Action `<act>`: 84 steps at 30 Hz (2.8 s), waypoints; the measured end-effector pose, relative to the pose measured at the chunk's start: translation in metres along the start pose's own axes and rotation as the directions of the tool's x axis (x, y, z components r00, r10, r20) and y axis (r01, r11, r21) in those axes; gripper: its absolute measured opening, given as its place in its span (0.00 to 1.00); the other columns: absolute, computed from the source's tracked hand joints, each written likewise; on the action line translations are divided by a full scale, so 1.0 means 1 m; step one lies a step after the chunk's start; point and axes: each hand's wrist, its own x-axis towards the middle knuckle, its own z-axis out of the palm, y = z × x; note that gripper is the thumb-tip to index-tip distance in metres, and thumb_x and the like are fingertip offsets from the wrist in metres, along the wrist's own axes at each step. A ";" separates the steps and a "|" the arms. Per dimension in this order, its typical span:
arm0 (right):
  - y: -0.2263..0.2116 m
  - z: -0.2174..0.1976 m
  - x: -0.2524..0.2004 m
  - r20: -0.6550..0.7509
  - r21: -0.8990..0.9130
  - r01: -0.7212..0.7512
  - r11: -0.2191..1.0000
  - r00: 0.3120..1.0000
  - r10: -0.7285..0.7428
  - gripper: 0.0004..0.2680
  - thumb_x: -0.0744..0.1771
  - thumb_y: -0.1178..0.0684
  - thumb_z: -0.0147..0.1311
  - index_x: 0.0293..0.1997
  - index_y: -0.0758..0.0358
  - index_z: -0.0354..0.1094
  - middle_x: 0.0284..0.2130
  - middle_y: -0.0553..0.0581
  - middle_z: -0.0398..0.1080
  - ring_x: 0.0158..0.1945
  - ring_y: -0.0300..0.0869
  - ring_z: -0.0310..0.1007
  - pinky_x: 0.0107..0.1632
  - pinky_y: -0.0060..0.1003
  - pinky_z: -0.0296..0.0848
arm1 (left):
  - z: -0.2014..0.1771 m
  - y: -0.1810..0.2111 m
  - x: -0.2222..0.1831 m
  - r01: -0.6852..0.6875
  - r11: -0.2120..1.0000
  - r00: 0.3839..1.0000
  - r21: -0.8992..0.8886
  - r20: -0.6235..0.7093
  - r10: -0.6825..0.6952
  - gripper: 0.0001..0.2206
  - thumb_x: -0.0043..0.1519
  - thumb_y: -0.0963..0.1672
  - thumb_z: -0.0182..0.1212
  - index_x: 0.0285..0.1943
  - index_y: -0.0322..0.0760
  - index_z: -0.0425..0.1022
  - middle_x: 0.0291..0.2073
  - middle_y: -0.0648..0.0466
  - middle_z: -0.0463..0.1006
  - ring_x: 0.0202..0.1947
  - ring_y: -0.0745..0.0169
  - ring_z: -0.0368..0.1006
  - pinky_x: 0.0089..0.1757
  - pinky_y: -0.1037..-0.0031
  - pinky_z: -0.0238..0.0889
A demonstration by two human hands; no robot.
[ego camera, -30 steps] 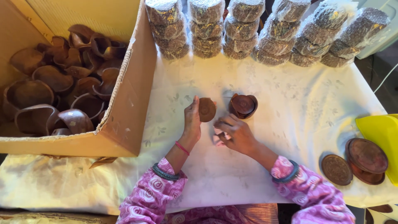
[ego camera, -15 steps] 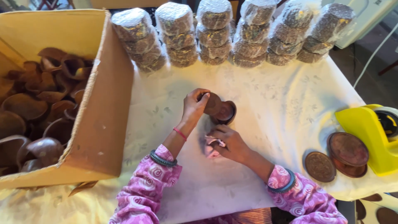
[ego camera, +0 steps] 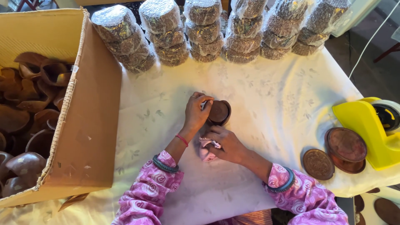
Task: Cleaning and wrapping small clay lamps using a cloth and plastic wrap.
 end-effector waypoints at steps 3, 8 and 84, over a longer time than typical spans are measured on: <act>-0.001 -0.002 0.002 0.005 0.015 0.000 1.000 1.000 0.000 0.11 0.63 0.55 0.59 0.49 0.58 0.74 0.43 0.57 0.72 0.46 0.52 0.75 0.44 0.43 0.76 | 0.002 -0.012 -0.007 0.051 0.987 0.999 -0.151 0.001 -0.051 0.07 0.65 0.42 0.59 0.46 0.37 0.81 0.40 0.51 0.76 0.40 0.57 0.75 0.40 0.71 0.69; 0.001 -0.007 0.002 0.005 0.046 0.035 0.998 0.999 -0.035 0.11 0.63 0.55 0.59 0.50 0.60 0.73 0.42 0.57 0.72 0.46 0.53 0.74 0.45 0.43 0.75 | 0.013 -0.040 -0.018 0.126 0.916 0.990 -0.380 -0.012 -0.141 0.11 0.70 0.43 0.53 0.54 0.32 0.77 0.44 0.50 0.79 0.45 0.61 0.78 0.47 0.73 0.70; 0.187 -0.063 0.028 -0.296 -0.732 -0.418 0.538 0.907 0.301 0.09 0.66 0.48 0.52 0.42 0.62 0.72 0.45 0.62 0.72 0.49 0.57 0.74 0.47 0.55 0.74 | -0.033 0.021 -0.112 -0.079 0.983 0.985 0.167 0.162 0.051 0.31 0.65 0.45 0.61 0.76 0.33 0.53 0.67 0.36 0.64 0.65 0.35 0.63 0.60 0.56 0.62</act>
